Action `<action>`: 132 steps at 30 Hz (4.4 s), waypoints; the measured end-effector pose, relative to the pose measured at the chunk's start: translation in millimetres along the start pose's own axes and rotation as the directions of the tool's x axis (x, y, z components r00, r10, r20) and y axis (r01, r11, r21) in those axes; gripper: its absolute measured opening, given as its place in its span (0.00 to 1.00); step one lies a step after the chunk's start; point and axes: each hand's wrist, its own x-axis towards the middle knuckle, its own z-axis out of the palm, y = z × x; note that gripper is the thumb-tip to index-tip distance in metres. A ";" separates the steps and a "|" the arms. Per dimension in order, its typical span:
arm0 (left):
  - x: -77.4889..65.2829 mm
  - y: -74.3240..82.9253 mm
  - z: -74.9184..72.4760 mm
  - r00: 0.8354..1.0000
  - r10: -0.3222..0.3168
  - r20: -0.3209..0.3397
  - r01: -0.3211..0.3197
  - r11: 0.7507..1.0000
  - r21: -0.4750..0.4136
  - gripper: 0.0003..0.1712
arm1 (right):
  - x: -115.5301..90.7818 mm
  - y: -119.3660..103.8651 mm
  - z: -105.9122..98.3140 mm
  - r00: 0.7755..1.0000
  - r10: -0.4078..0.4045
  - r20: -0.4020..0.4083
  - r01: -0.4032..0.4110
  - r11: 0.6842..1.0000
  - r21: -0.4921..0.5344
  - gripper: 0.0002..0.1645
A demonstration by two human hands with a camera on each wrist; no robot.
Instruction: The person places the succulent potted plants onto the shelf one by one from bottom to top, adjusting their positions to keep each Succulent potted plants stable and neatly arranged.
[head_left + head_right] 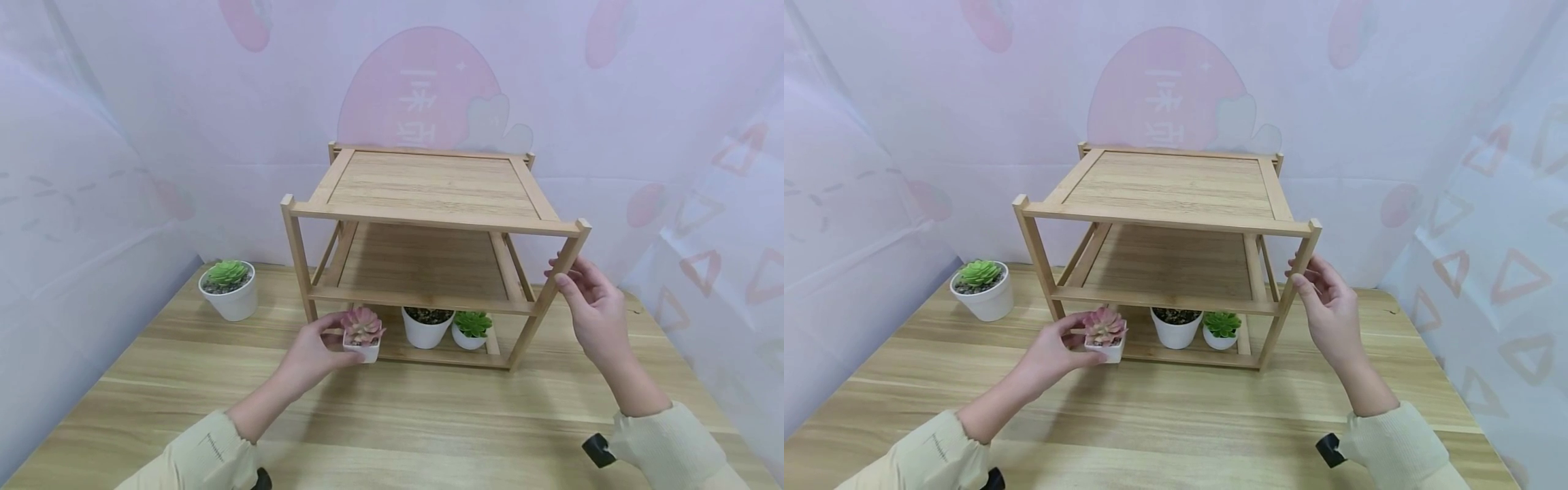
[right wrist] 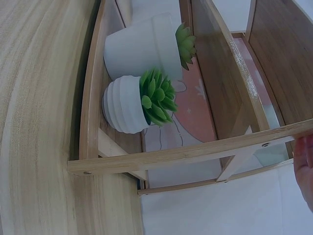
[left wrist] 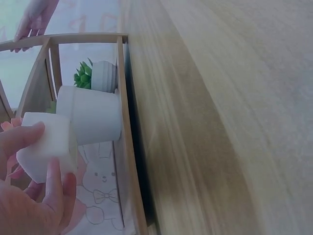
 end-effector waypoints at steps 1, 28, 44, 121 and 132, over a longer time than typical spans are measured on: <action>0.0 1.5 0.1 1.000 0.000 0.002 0.000 1.000 -0.003 0.44 | 0.1 -0.2 0.1 1.000 0.001 -0.001 -0.001 1.000 0.001 0.22; -12.4 31.3 1.8 1.000 0.017 0.006 -0.018 0.999 0.045 0.45 | 0.0 -0.8 0.1 1.000 0.014 0.002 -0.014 1.000 -0.005 0.21; -10.1 49.6 2.2 0.997 0.075 0.002 -0.075 0.997 0.014 0.43 | -0.7 0.7 -1.3 1.000 0.002 0.017 -0.001 1.000 -0.029 0.23; 78.9 118.0 96.4 0.961 0.273 0.041 -0.271 0.962 -0.048 0.38 | 2.4 0.9 -2.4 1.000 0.004 -0.005 -0.004 0.999 -0.043 0.21; 86.6 116.3 117.9 0.949 0.305 0.074 -0.307 0.952 0.011 0.35 | 0.4 2.9 0.9 1.000 0.013 0.007 -0.012 0.998 -0.055 0.22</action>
